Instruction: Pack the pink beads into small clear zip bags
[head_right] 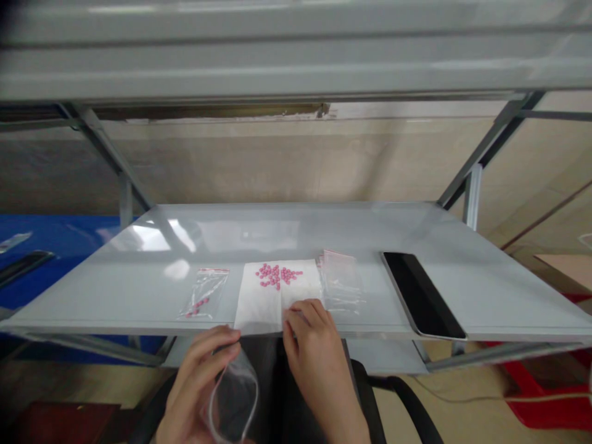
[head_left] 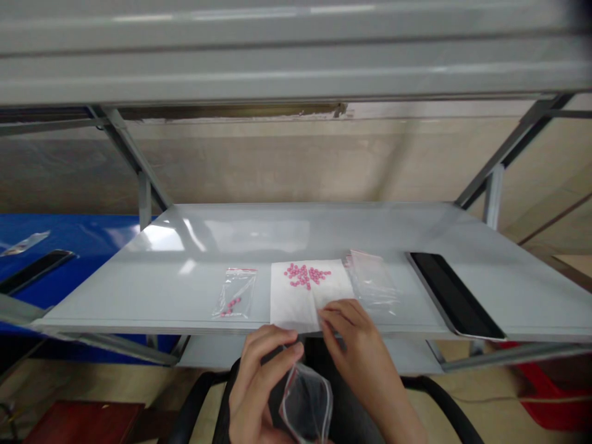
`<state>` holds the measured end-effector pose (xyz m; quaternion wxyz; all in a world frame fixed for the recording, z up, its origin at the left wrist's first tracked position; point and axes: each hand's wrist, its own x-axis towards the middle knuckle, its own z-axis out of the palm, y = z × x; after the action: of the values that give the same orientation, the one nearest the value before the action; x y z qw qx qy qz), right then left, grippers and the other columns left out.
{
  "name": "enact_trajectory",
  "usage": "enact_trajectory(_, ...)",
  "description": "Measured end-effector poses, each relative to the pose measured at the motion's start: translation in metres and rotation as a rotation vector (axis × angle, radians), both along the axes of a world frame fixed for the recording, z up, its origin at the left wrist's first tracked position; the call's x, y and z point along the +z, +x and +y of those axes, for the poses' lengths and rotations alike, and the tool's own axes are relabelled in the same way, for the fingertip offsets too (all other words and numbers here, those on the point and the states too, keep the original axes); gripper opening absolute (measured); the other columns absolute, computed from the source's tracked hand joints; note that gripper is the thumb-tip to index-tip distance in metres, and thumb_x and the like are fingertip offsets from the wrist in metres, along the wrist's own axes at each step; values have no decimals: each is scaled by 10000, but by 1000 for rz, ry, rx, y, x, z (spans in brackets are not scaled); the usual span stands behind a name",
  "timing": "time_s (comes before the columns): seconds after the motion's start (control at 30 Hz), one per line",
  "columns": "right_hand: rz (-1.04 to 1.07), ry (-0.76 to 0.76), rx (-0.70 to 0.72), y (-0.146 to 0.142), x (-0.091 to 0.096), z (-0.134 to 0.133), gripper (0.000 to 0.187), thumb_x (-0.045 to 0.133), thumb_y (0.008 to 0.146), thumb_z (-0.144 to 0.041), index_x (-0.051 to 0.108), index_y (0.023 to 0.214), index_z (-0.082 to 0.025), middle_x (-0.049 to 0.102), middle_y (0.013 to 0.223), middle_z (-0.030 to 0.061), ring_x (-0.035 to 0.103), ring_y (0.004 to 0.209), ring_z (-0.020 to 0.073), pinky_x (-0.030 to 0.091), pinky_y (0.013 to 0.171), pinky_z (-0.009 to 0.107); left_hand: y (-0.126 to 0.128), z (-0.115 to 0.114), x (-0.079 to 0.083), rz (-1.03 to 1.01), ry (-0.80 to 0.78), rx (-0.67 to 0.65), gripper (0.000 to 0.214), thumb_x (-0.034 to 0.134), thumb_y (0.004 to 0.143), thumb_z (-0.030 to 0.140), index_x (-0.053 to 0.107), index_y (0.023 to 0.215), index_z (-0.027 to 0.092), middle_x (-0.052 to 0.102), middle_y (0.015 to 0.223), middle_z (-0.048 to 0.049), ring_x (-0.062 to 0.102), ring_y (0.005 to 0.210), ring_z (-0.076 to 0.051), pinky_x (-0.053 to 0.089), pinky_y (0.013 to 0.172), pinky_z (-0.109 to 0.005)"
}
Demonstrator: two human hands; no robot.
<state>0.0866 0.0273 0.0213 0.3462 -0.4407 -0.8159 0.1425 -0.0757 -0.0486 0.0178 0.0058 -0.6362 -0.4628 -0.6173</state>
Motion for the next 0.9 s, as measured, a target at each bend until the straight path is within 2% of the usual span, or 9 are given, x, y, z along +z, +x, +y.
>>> enact_trajectory(0.13,35,79,-18,-3,7,3,227,515,924,-60,697,939,-196,657,1001,99,588,998,275,532,864,435,0,2,-1,-7,-54,-5,599,606,831,721,669,1175,235,646,1092,-100,650,993,-294,567,825,-443)
enact_trajectory(0.2,72,171,-72,-8,10,11,207,524,926,-68,692,930,-189,649,1005,107,572,1011,280,525,866,433,2,5,-4,16,-65,24,562,607,844,697,673,1145,227,623,1113,-103,640,988,-282,563,796,-415)
enact_trajectory(0.3,67,267,-169,-22,11,30,142,576,910,-98,689,871,-173,642,895,103,559,909,278,521,808,432,7,11,-11,70,-68,79,486,644,851,602,663,1138,211,594,1137,-111,621,985,-273,550,783,-398)
enact_trajectory(0.43,-48,211,-268,-39,6,48,94,688,836,-130,689,752,-171,638,805,101,549,854,292,515,781,442,16,19,-21,59,-93,161,399,652,857,500,644,1136,214,586,1125,-108,604,981,-269,527,784,-395)
enact_trajectory(0.53,-93,180,-279,-44,1,51,101,709,820,-121,688,738,-177,636,802,95,549,857,288,508,789,429,20,22,-25,23,-84,205,407,662,849,471,621,1163,215,611,1088,-105,604,990,-282,513,819,-420)
enact_trajectory(0.67,-51,187,-254,-44,-4,50,156,649,846,-91,672,725,-187,636,811,92,542,845,273,498,781,414,20,23,-26,33,-122,220,428,701,815,434,619,1172,213,670,1055,-92,629,970,-289,503,833,-430)
enact_trajectory(0.77,136,206,-198,-38,5,43,145,627,862,-112,685,756,-191,638,825,84,551,847,261,492,787,410,17,23,-25,56,-172,241,422,716,809,394,618,1179,214,705,1025,-77,642,936,-284,494,827,-429)
enact_trajectory(0.83,288,126,-90,-30,19,33,104,647,868,-145,704,799,-199,643,843,67,573,857,244,496,789,387,15,23,-24,90,-196,249,431,737,796,364,622,1183,214,721,1013,-71,646,911,-278,496,807,-421)
enact_trajectory(0.9,349,-44,66,-20,34,20,90,668,869,-155,721,840,-222,646,866,44,597,867,220,504,788,354,13,23,-22,103,-212,254,418,748,787,328,633,1172,212,730,1007,-66,645,889,-272,498,779,-408)
